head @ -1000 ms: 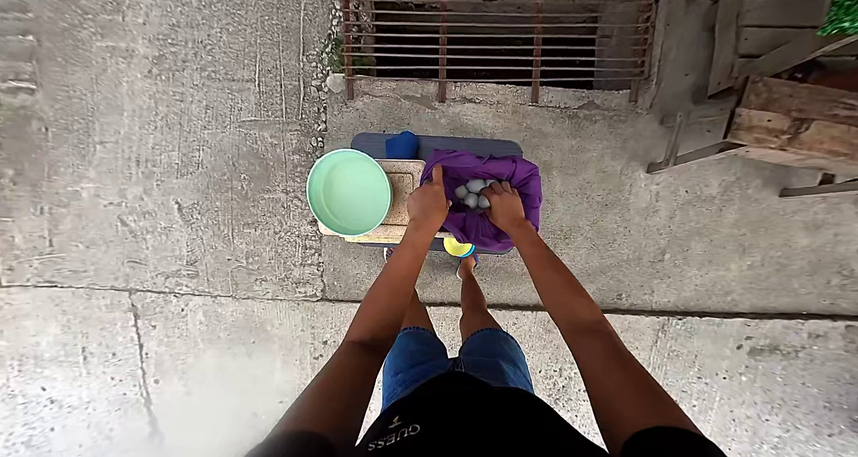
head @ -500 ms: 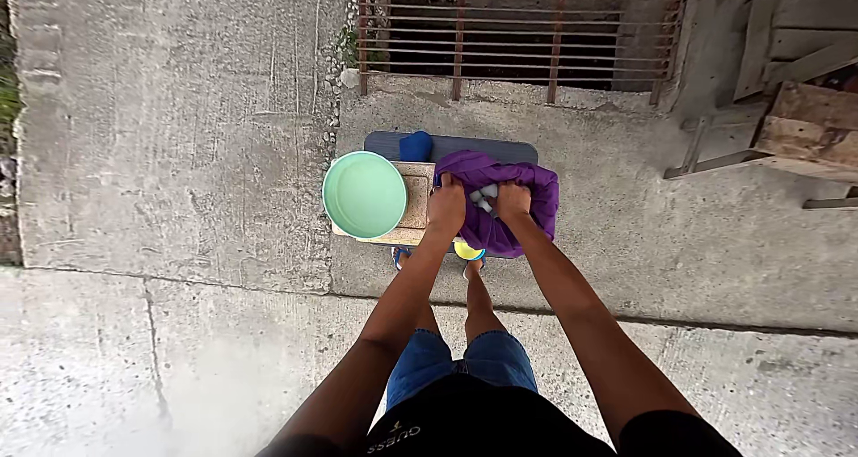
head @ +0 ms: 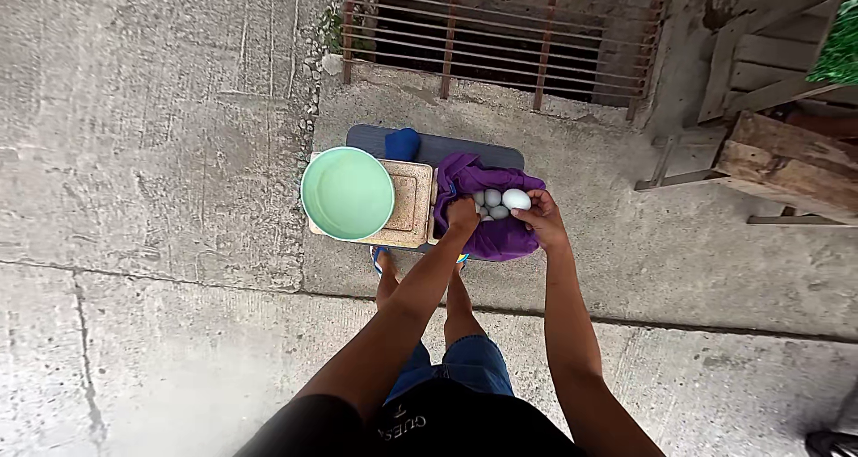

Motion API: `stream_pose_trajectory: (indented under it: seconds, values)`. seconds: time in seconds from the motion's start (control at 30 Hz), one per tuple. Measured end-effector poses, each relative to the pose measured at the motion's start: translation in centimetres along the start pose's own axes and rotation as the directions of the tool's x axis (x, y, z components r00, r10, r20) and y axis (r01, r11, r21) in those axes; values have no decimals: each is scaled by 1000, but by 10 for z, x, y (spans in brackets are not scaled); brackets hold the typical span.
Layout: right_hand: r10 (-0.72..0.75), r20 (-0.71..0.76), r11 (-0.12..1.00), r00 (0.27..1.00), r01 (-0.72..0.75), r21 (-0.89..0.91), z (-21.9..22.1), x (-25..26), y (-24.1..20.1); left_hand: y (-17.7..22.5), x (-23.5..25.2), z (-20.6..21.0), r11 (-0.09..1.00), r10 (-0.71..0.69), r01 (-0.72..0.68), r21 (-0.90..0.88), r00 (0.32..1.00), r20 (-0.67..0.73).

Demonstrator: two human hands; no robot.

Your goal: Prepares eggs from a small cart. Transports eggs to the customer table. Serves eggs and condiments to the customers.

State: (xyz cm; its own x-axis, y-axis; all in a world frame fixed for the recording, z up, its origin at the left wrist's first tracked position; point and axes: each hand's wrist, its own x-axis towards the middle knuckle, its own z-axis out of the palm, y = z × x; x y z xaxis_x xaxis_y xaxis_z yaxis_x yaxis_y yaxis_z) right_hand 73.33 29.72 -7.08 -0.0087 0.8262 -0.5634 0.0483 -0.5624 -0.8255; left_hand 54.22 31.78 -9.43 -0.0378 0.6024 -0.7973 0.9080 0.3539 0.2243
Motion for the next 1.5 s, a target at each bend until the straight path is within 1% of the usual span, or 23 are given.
stream_pose_trajectory:
  seconds: [0.1,0.13,0.2,0.23,0.27,0.33,0.37,0.43,0.5,0.57,0.63,0.77,0.87,0.93,0.97,1.03,1.07,1.13,1.17,1.23,1.27,1.4,1.5]
  values:
    - [-117,8,984,993,115,138,-8,-10,-7,-14,-4,-11,964,65,-70,-256,998,-26]
    - [-156,11,978,988,153,142,-8,-13,-11,-22,-13,-15,905,131,-141,-402,990,-51]
    - [-240,38,963,970,234,132,-5,-19,-28,-41,-46,-30,683,273,-329,-652,943,-190]
    - [-277,68,957,959,268,115,-1,-23,-41,-50,-70,-42,577,318,-428,-695,902,-291]
    - [-311,102,950,945,304,76,7,-25,-56,-61,-95,-57,538,326,-514,-668,858,-398]
    - [-387,189,914,903,402,-50,36,-26,-86,-89,-142,-90,652,299,-615,-444,746,-595]
    - [-426,239,874,873,465,-142,57,-26,-100,-103,-158,-106,743,265,-588,-319,697,-667]
    - [-496,356,735,792,601,-313,108,-21,-122,-134,-169,-128,886,184,-444,-135,603,-776]
    - [-526,476,564,705,708,-426,167,-15,-131,-163,-158,-138,960,104,-273,-67,568,-816]
    - [-473,591,402,653,757,-516,218,-9,-132,-185,-141,-139,984,35,-160,-77,599,-800]
    - [-345,679,264,648,761,-593,256,-1,-129,-200,-124,-135,993,-12,-81,-82,634,-773]
    - [-151,738,36,658,750,-661,290,17,-112,-215,-107,-126,996,-61,-7,-92,705,-707]
    - [-152,739,36,656,751,-659,296,22,-102,-223,-99,-120,997,-50,-9,-82,725,-686]
    - [-270,713,165,648,760,-629,278,17,-106,-221,-103,-119,992,-6,-83,-92,705,-709]
    - [-402,655,253,639,766,-591,262,12,-107,-221,-110,-120,988,17,-128,-91,666,-746]
    - [-650,352,435,673,710,-554,218,0,-103,-221,-135,-122,972,33,-217,-94,516,-856]
    - [-655,168,543,737,613,-574,188,-4,-95,-223,-148,-118,960,15,-259,-105,421,-907]
    - [-383,-88,703,919,228,-674,130,-5,-67,-231,-174,-100,932,-63,-325,-161,292,-954]
    - [-204,-153,697,967,33,-717,111,1,-52,-233,-185,-87,916,-114,-344,-208,274,-955]
    - [55,-217,555,975,-210,-805,96,20,-27,-232,-197,-55,884,-136,-395,-248,289,-948]
    - [117,-230,462,966,-258,-849,96,28,-17,-227,-202,-38,875,-111,-414,-251,333,-936]
    - [198,-203,224,959,-246,-943,107,50,-2,-199,-214,11,867,46,-449,-215,502,-864]
    - [226,-198,164,954,-237,-958,112,59,0,-192,-210,33,865,124,-467,-184,555,-823]
